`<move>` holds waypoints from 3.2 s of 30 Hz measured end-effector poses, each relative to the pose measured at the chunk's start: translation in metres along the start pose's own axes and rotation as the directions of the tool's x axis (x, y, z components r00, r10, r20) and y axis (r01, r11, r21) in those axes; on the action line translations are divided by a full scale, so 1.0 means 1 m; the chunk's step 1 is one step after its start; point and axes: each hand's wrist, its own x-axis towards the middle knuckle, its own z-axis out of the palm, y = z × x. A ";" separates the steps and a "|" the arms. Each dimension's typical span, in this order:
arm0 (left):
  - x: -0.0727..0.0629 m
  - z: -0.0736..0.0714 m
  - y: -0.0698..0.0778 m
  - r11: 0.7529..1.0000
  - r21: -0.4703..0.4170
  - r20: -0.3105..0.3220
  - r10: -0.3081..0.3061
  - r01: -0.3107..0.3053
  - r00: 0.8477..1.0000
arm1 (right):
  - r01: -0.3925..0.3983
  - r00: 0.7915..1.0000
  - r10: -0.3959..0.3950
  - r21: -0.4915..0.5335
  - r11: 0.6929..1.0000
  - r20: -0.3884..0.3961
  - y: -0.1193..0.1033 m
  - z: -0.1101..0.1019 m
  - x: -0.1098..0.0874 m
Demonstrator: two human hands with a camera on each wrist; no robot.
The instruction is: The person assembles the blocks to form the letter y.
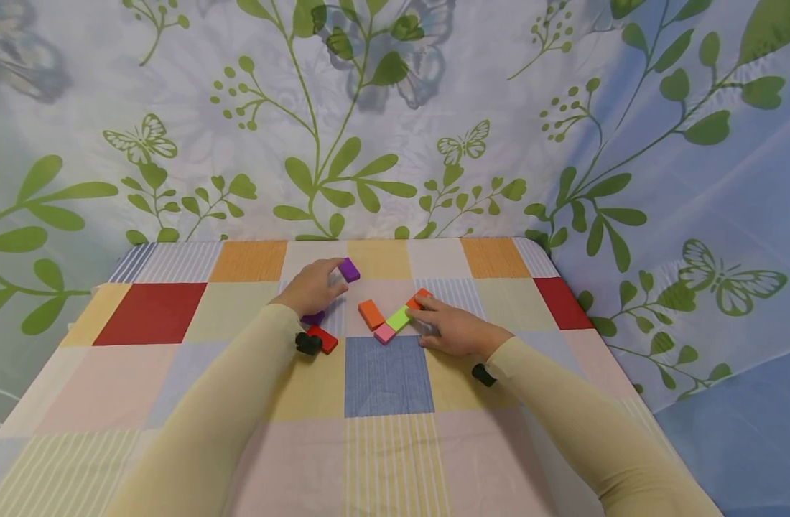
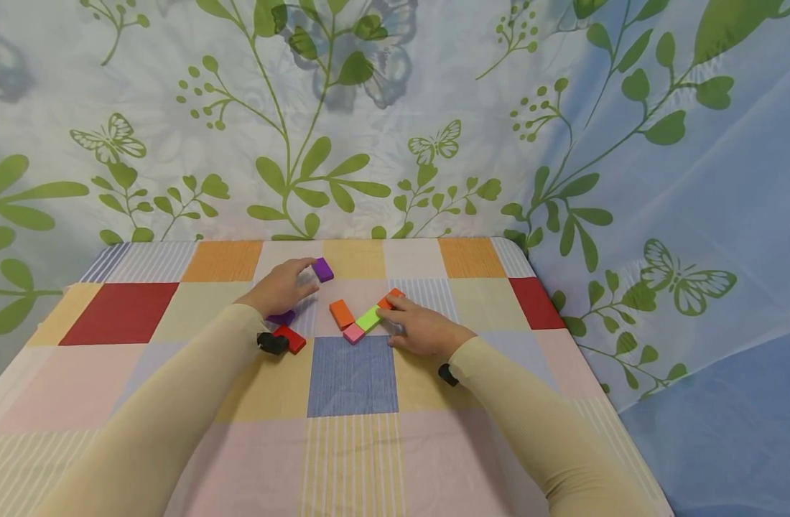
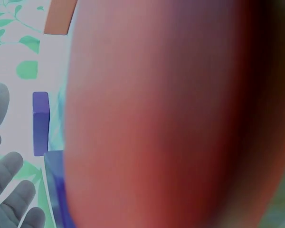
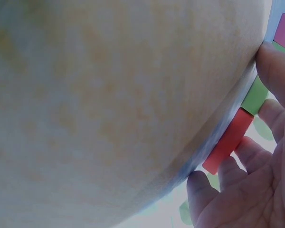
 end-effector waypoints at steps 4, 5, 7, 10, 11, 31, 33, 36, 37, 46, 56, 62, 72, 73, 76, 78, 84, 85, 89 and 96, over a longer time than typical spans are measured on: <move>0.002 -0.001 0.001 1.000 -0.002 0.004 -0.030 0.030 1.000 | 0.002 1.000 -0.002 -0.006 1.000 0.003 0.000 0.001 0.000; 0.003 -0.001 0.001 0.999 -0.001 0.004 -0.035 0.035 0.999 | 0.002 1.000 -0.002 -0.006 1.000 0.004 0.000 0.000 0.000; 0.005 -0.001 0.000 0.999 0.002 0.005 -0.041 0.041 0.999 | 0.003 1.000 -0.003 0.000 1.000 0.004 0.000 0.000 -0.001; 0.008 -0.001 -0.001 0.998 0.006 0.003 -0.055 0.055 0.999 | 0.001 1.000 -0.001 -0.001 1.000 0.006 -0.001 -0.001 -0.002; 0.009 -0.001 -0.002 0.998 0.010 0.002 -0.061 0.061 0.998 | 0.001 1.000 -0.001 -0.005 1.000 0.008 -0.002 -0.001 -0.002; 0.022 -0.007 -0.003 0.992 0.001 0.061 -0.129 0.129 0.990 | -0.021 1.000 0.021 -0.004 1.000 0.021 -0.002 0.000 -0.003; 0.024 -0.010 -0.002 0.993 0.009 0.067 -0.121 0.120 0.990 | -0.021 1.000 0.021 -0.010 1.000 0.022 -0.001 0.000 -0.003; 0.026 -0.013 -0.001 0.994 0.015 0.074 -0.113 0.112 0.991 | -0.018 1.000 0.018 -0.004 1.000 0.022 0.000 0.000 -0.002; 0.027 -0.014 -0.001 0.994 0.013 0.076 -0.110 0.109 0.991 | -0.018 1.000 0.018 0.001 1.000 0.024 0.000 0.000 -0.002; 0.036 -0.012 -0.002 0.991 0.009 0.076 -0.135 0.135 0.988 | -0.008 1.000 0.008 -0.001 1.000 0.028 -0.003 0.003 0.002; 0.045 -0.004 0.000 0.982 0.011 0.075 -0.190 0.190 0.979 | -0.013 1.000 0.013 0.000 1.000 0.010 0.001 0.001 -0.001; 0.048 0.001 -0.003 0.979 -0.001 0.067 -0.205 0.205 0.977 | -0.010 1.000 0.010 -0.001 1.000 0.005 0.002 0.001 -0.001; 0.051 0.009 -0.006 0.976 0.013 0.035 -0.218 0.217 0.975 | 0.003 1.000 -0.003 -0.010 1.000 -0.006 0.002 0.003 -0.003; 0.051 0.009 -0.006 0.976 0.014 0.033 -0.219 0.219 0.975 | 0.005 1.000 -0.005 -0.010 1.000 -0.009 0.002 0.003 -0.003; 0.051 0.010 -0.006 0.975 0.020 0.024 -0.220 0.220 0.975 | 0.005 1.000 -0.005 -0.010 1.000 -0.015 0.002 0.003 -0.002; 0.051 0.010 -0.006 0.975 0.025 0.018 -0.220 0.220 0.975 | 0.002 1.000 -0.002 -0.008 1.000 -0.016 0.002 0.003 -0.002; 0.051 0.010 -0.005 0.975 0.039 0.015 -0.219 0.218 0.976 | -0.001 1.000 0.001 -0.003 1.000 -0.015 0.002 0.004 -0.001; 0.051 0.010 -0.005 0.975 0.042 0.015 -0.218 0.217 0.976 | 0.000 1.000 0.000 -0.002 1.000 -0.016 0.003 0.004 -0.001; 0.050 0.010 -0.005 0.975 0.051 0.013 -0.218 0.217 0.976 | 0.002 1.000 -0.002 -0.007 1.000 -0.017 0.004 0.005 -0.001; 0.047 0.010 -0.005 0.972 0.064 0.019 -0.228 0.226 0.973 | 0.015 1.000 -0.015 -0.009 1.000 -0.009 0.000 0.003 -0.001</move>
